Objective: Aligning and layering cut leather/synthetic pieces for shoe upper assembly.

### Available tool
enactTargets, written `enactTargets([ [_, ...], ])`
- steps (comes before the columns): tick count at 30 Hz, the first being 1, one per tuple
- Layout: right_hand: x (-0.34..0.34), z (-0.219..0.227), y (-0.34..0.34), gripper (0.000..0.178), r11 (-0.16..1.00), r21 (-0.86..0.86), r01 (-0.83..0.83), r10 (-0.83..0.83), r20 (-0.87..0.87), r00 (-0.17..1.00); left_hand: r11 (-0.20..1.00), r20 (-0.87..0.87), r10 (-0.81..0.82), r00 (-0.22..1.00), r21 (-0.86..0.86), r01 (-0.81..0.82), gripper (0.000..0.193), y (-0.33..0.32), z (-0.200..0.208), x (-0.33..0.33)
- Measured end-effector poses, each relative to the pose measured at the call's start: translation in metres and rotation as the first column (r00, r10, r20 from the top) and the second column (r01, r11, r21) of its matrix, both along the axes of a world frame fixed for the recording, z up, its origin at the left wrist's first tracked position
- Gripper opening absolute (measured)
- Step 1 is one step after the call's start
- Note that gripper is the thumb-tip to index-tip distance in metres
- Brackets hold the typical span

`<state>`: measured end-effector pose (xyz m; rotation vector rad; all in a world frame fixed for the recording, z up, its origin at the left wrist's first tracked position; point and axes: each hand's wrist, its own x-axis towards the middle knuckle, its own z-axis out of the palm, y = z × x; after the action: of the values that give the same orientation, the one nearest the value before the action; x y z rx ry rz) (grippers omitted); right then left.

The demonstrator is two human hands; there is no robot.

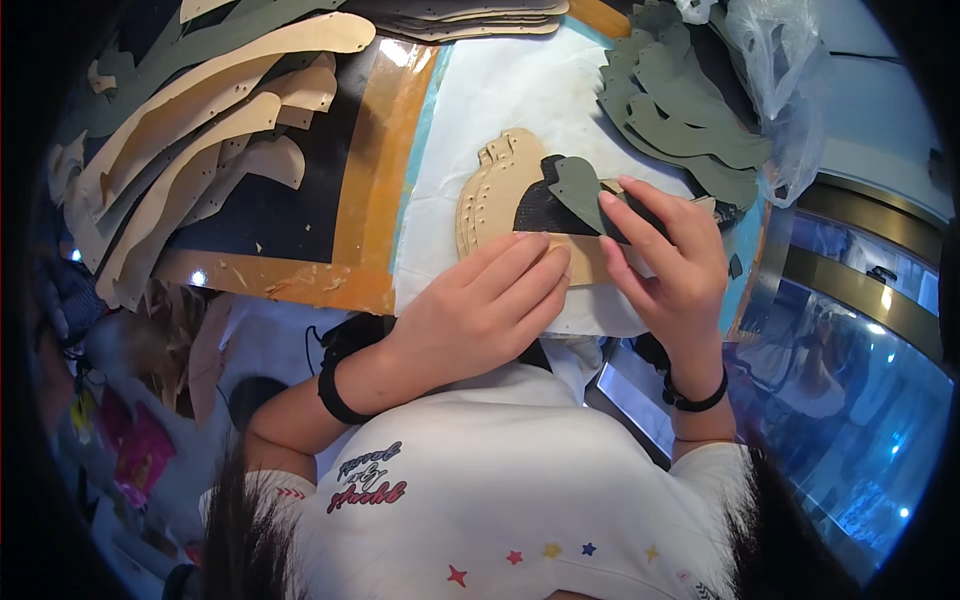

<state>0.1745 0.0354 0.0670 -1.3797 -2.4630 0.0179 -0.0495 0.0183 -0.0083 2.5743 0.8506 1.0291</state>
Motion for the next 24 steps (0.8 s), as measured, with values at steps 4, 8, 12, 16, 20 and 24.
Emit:
enactTargets([
  [4,-0.002,-0.011,0.001,0.037,0.999,-0.033,0.021,-0.022,-0.041,0.999,1.000,0.003,-0.001,1.000,-0.017,0.001,0.030,0.001,0.000,0.000],
  [8,-0.003,-0.015,0.002,0.037,0.999,-0.043,0.029,-0.031,-0.040,0.999,1.000,0.001,-0.002,1.000,-0.020,0.002,0.031,0.001,-0.001,0.000],
  [12,-0.002,-0.015,0.001,0.042,0.997,-0.072,0.022,-0.025,-0.042,0.999,1.000,-0.004,-0.006,1.000,-0.022,0.006,0.031,0.002,-0.001,0.000],
  [16,-0.003,-0.017,0.003,0.036,0.998,-0.053,0.026,-0.028,-0.048,0.998,1.000,-0.003,-0.004,1.000,-0.024,0.004,0.031,0.000,-0.002,0.000],
  [20,-0.002,-0.018,0.004,0.036,0.998,-0.053,0.026,-0.029,-0.060,0.998,1.000,-0.009,-0.013,1.000,-0.024,0.012,0.031,0.001,-0.001,0.000],
  [24,-0.003,-0.019,0.004,0.037,0.998,-0.057,0.027,-0.030,-0.056,0.998,0.999,-0.005,-0.016,1.000,-0.034,0.015,0.030,0.001,-0.001,0.000],
])
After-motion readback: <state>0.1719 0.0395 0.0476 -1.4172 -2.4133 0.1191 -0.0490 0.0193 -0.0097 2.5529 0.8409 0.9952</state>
